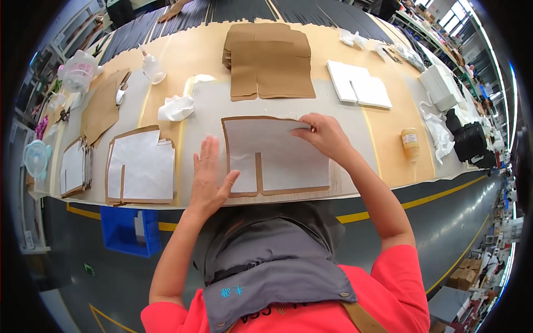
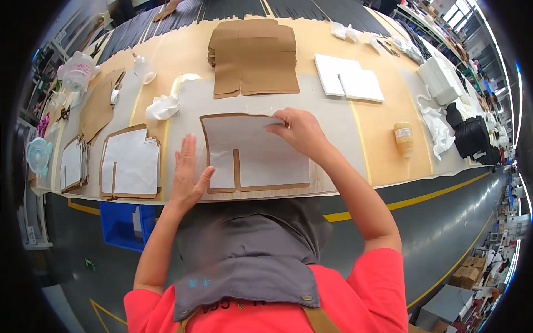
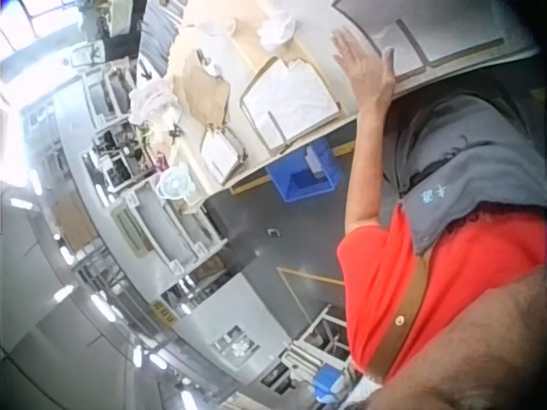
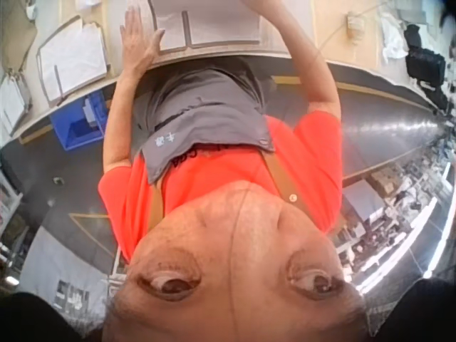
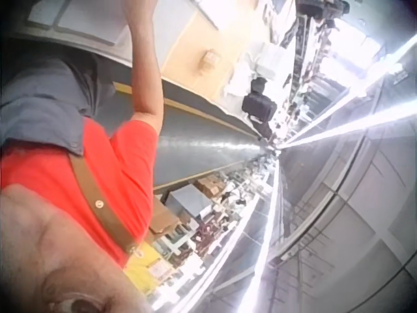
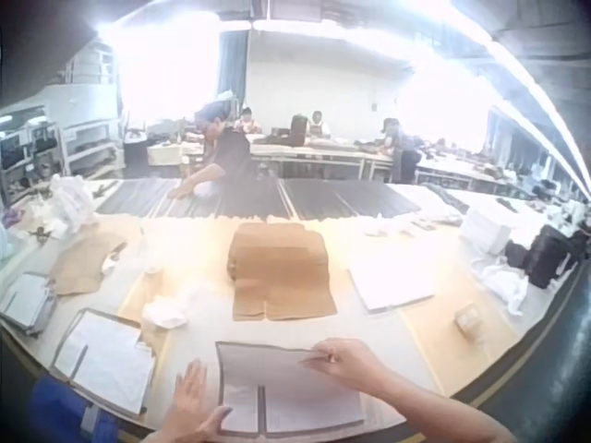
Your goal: The person applies glue from a squeeze bottle onto brown cardboard pieces and then places white paper cutouts on top, pressing them down to adhere. The process is repeated for multiple units on a workbench in a factory setting.
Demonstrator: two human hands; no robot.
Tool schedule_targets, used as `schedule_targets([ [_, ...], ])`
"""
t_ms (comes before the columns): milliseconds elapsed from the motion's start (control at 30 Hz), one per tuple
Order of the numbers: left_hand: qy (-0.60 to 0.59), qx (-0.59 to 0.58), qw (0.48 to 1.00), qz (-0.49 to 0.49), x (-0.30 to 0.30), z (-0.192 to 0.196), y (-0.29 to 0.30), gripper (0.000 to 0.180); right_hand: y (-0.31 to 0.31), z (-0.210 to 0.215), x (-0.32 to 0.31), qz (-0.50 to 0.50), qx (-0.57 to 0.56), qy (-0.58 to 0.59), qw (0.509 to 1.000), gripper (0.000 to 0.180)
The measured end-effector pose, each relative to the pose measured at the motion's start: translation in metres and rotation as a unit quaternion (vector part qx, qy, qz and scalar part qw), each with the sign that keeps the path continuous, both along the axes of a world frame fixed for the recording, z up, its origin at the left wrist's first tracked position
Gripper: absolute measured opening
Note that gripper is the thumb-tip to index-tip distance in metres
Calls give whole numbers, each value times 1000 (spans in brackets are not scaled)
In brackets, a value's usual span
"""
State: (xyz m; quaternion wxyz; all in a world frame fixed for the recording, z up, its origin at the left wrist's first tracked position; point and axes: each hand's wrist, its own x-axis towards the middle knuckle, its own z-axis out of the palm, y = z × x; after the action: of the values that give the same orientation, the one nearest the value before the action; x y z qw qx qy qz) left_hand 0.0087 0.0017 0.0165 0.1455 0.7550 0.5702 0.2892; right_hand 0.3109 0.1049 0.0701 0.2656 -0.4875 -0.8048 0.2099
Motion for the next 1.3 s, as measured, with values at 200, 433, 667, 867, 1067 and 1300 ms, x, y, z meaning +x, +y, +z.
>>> schedule_targets([
  [200, -387, -87, 918, -17, -10, 1, -5, 60, -50, 89, -18, 27, 4, 60, 998, 17],
  [433, -560, -135, 817, 36, -44, 72, -41, 37, -39, 119, -57, 22, -184, 167, 969, 25],
  [667, -544, -122, 807, 196, -185, 103, -73, 41, -2, 77, -214, 151, -303, 184, 923, 34],
  [867, -482, -142, 826, 255, -287, 70, -46, 42, 36, 27, -323, 163, -341, 152, 913, 32],
  [1067, -2, 12, 927, 375, -293, 51, -35, 44, 84, -21, -255, 84, 41, 22, 995, 24],
  [1300, -58, -16, 953, 298, -286, 56, 0, 26, 118, -54, -139, 34, 164, -203, 965, 11],
])
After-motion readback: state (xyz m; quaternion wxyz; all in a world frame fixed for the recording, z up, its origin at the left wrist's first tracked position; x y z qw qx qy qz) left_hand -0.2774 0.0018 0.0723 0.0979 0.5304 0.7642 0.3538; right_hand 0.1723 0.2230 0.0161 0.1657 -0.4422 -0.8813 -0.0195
